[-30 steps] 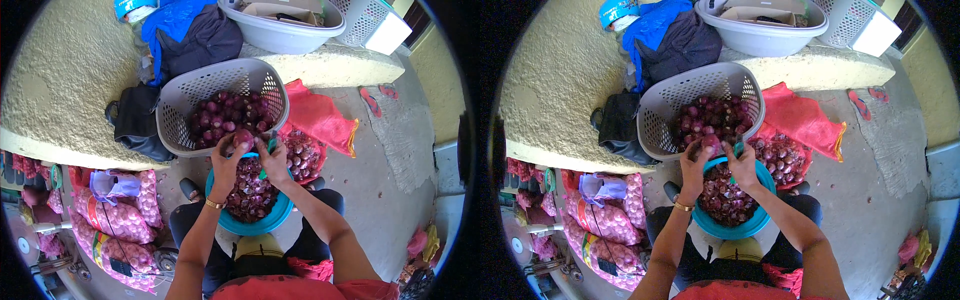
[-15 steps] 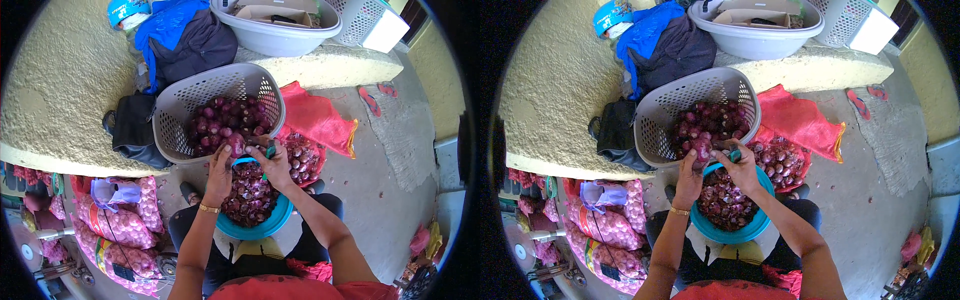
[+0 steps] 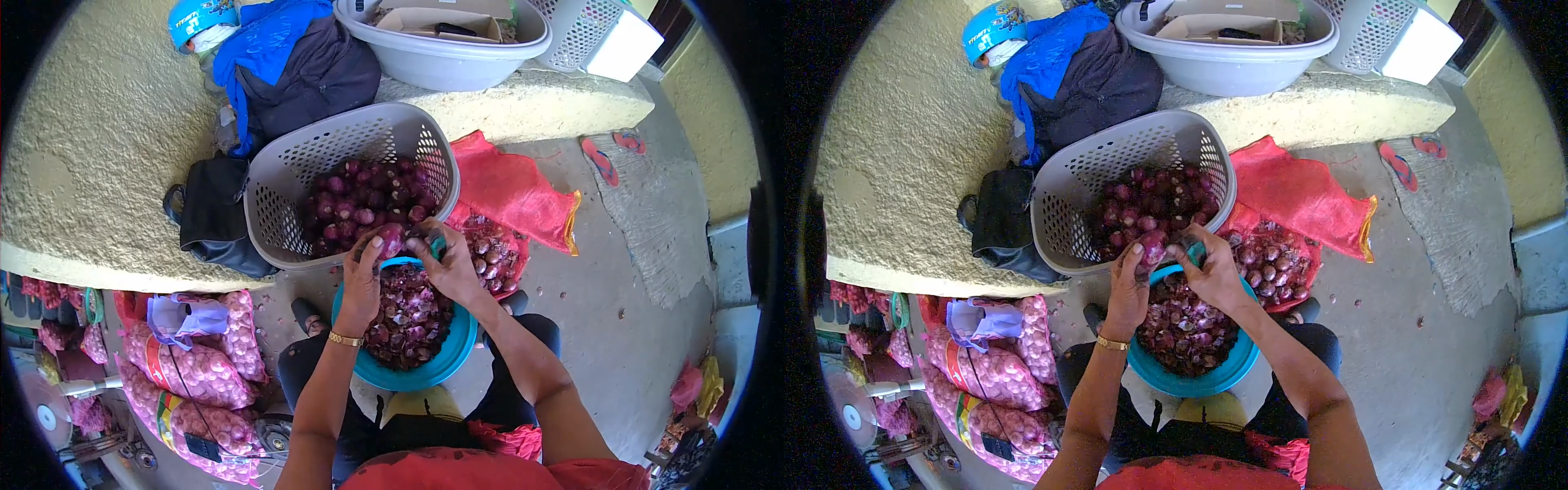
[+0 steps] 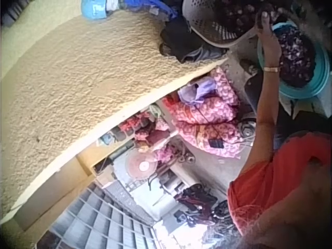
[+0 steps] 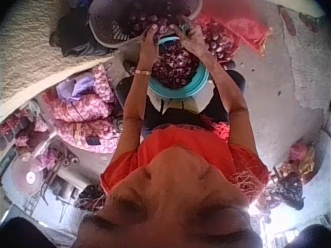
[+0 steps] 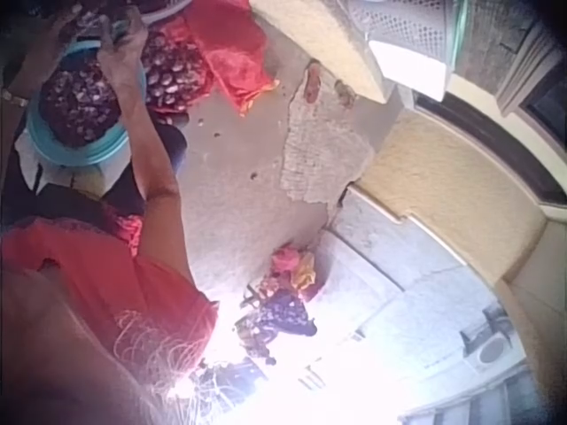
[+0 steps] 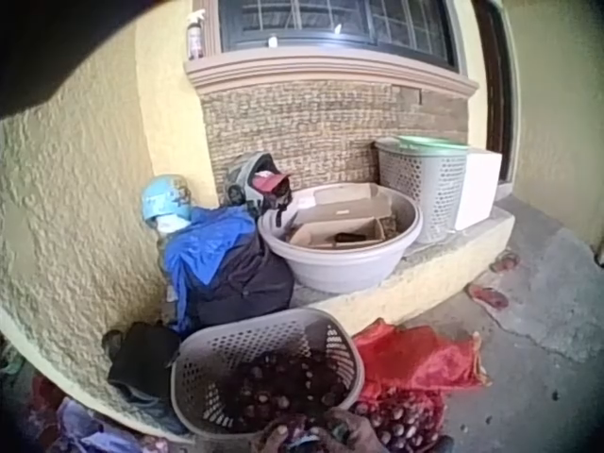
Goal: The person peels and trims red onions using a knife, letting the skins fall into a basin.
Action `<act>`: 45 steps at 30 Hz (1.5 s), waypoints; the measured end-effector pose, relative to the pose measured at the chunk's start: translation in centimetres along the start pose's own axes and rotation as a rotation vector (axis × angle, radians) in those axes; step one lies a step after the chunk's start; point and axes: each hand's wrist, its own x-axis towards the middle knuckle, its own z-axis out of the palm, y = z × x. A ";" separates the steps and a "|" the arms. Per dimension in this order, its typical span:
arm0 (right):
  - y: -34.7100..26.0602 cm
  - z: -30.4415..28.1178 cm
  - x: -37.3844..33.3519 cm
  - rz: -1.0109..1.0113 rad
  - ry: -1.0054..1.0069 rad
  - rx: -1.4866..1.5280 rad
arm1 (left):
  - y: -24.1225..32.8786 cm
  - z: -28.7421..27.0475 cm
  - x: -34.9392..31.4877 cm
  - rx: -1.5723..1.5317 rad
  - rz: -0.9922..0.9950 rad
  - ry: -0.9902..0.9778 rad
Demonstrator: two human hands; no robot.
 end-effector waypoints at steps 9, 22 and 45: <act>0.9 -1.6 0.5 0.080 -0.103 0.088 | -0.1 0.2 1.0 -0.196 -0.072 0.081; 1.1 -0.5 0.6 -0.136 -0.022 0.113 | 0.0 0.9 0.6 -0.054 -0.064 -0.032; 2.1 -1.6 -2.1 0.108 -0.135 -0.165 | -0.9 -2.7 2.4 -0.380 -0.305 0.201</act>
